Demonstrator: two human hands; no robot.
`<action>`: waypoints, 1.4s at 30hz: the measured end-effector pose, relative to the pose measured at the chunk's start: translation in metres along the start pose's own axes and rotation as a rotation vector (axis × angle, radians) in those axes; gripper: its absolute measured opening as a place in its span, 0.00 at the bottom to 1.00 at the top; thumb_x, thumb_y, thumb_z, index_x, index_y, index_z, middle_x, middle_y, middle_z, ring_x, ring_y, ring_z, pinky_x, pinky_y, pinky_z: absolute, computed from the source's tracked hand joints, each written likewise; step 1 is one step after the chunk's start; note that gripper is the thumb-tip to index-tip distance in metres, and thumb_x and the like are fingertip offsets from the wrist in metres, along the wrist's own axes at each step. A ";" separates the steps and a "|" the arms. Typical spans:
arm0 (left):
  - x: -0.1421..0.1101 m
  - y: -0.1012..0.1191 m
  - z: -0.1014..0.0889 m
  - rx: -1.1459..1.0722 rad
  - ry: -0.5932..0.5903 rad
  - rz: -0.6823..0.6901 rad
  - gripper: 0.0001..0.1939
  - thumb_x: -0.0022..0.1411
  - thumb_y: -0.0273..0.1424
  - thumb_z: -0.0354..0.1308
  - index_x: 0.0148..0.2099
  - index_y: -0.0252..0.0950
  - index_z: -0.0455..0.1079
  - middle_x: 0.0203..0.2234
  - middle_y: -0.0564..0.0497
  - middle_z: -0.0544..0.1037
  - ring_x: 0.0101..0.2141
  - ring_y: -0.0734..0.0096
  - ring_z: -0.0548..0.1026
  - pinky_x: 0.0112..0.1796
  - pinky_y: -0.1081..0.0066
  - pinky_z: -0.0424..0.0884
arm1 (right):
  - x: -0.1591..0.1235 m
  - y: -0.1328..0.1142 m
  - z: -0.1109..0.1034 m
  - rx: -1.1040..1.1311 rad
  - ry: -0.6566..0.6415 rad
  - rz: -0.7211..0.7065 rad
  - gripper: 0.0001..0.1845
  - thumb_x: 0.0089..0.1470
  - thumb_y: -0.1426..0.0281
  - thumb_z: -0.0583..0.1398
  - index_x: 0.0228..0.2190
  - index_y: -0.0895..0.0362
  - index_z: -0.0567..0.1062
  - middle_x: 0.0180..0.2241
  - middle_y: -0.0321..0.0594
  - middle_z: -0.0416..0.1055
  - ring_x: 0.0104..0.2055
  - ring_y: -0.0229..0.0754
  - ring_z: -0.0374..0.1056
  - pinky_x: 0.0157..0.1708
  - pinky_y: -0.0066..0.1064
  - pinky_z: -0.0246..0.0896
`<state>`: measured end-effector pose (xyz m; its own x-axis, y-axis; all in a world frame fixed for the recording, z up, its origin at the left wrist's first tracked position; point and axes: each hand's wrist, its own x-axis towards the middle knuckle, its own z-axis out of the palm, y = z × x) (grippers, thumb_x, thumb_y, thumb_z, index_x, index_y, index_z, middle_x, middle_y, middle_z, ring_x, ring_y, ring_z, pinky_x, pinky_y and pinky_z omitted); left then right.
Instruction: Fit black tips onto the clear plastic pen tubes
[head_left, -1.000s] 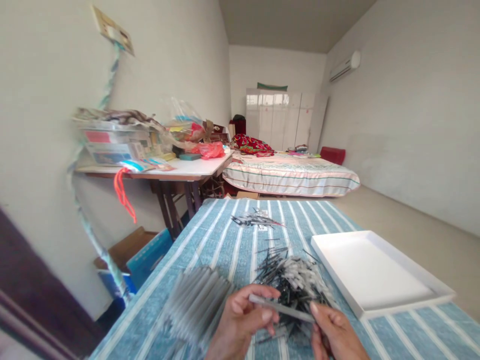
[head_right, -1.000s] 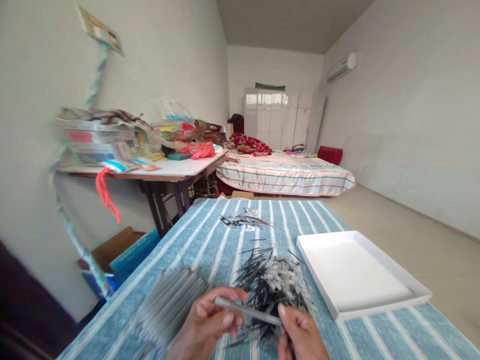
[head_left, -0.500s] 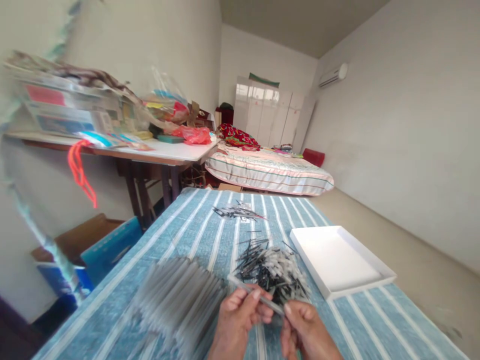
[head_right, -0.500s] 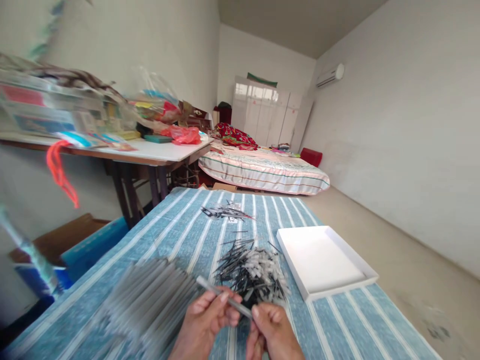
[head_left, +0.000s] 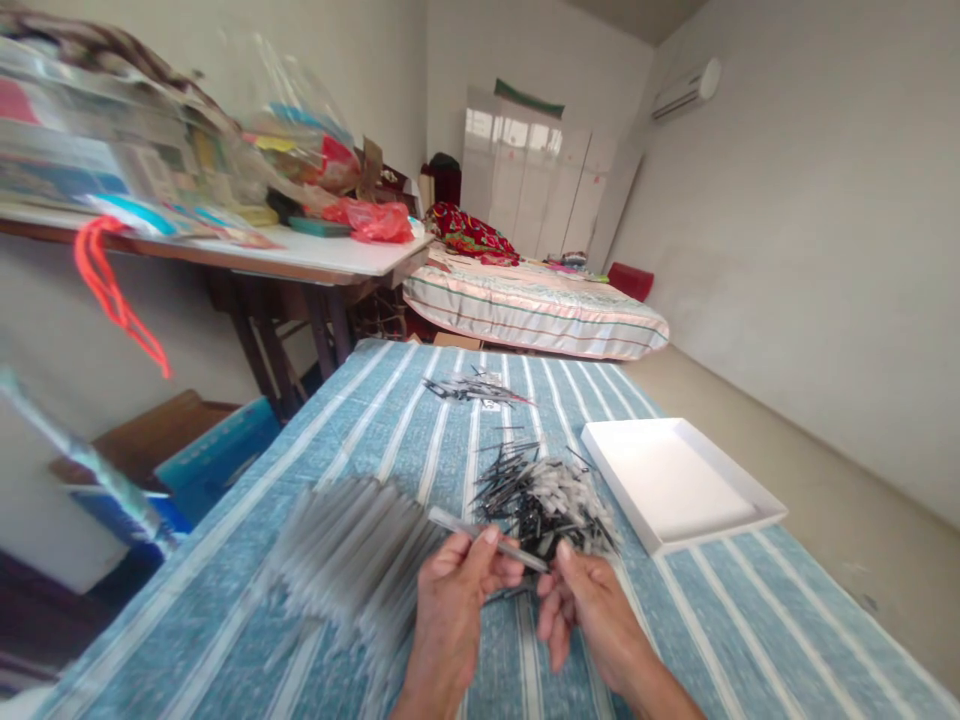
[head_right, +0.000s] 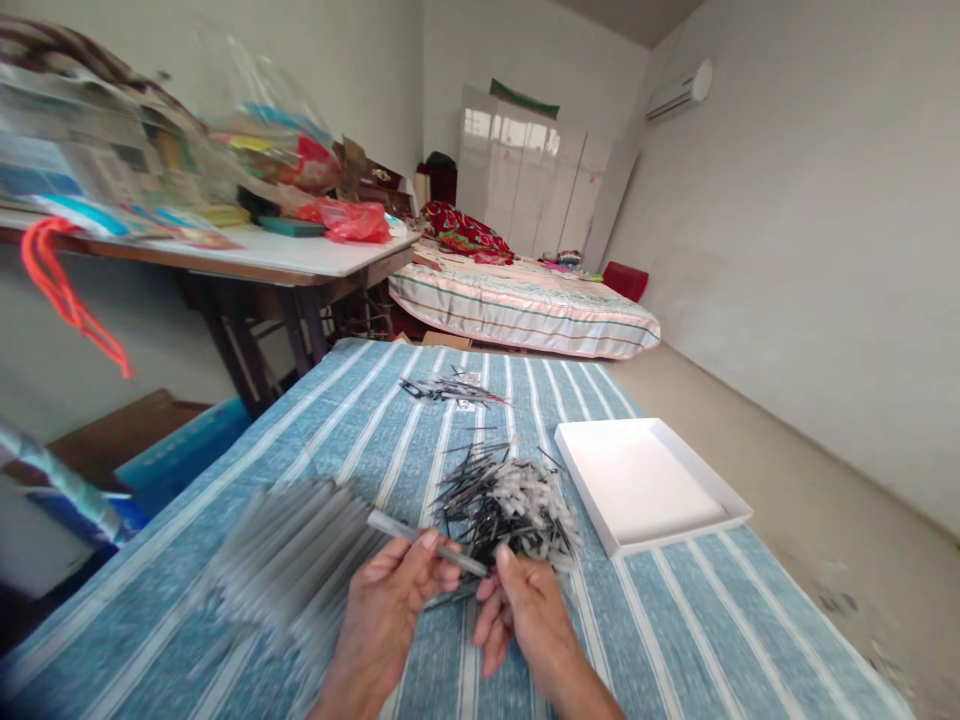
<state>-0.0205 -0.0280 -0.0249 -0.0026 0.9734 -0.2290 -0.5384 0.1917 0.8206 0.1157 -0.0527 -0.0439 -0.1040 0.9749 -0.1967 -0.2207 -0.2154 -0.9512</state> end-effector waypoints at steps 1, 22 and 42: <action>0.000 0.000 0.000 -0.002 -0.003 0.002 0.11 0.47 0.33 0.64 0.28 0.29 0.72 0.21 0.48 0.78 0.20 0.74 0.73 0.24 0.74 0.71 | 0.000 -0.001 0.001 0.003 0.001 0.011 0.24 0.51 0.51 0.53 0.22 0.61 0.65 0.11 0.37 0.69 0.07 0.34 0.61 0.06 0.18 0.48; -0.006 0.009 0.006 0.019 0.134 0.006 0.10 0.44 0.32 0.64 0.29 0.30 0.73 0.23 0.48 0.79 0.22 0.70 0.74 0.27 0.71 0.72 | 0.014 0.002 0.005 0.186 -0.032 0.089 0.22 0.48 0.53 0.57 0.22 0.61 0.64 0.12 0.38 0.70 0.07 0.35 0.62 0.05 0.19 0.52; -0.002 0.006 0.005 -0.017 0.204 -0.018 0.11 0.42 0.32 0.65 0.28 0.31 0.72 0.23 0.50 0.79 0.21 0.71 0.74 0.25 0.73 0.72 | 0.018 0.006 0.006 0.108 0.045 -0.015 0.20 0.40 0.59 0.65 0.24 0.60 0.65 0.17 0.39 0.74 0.11 0.37 0.67 0.11 0.21 0.57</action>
<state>-0.0193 -0.0281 -0.0167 -0.1622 0.9239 -0.3466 -0.5538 0.2055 0.8069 0.1071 -0.0367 -0.0520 -0.0565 0.9791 -0.1954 -0.3256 -0.2031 -0.9234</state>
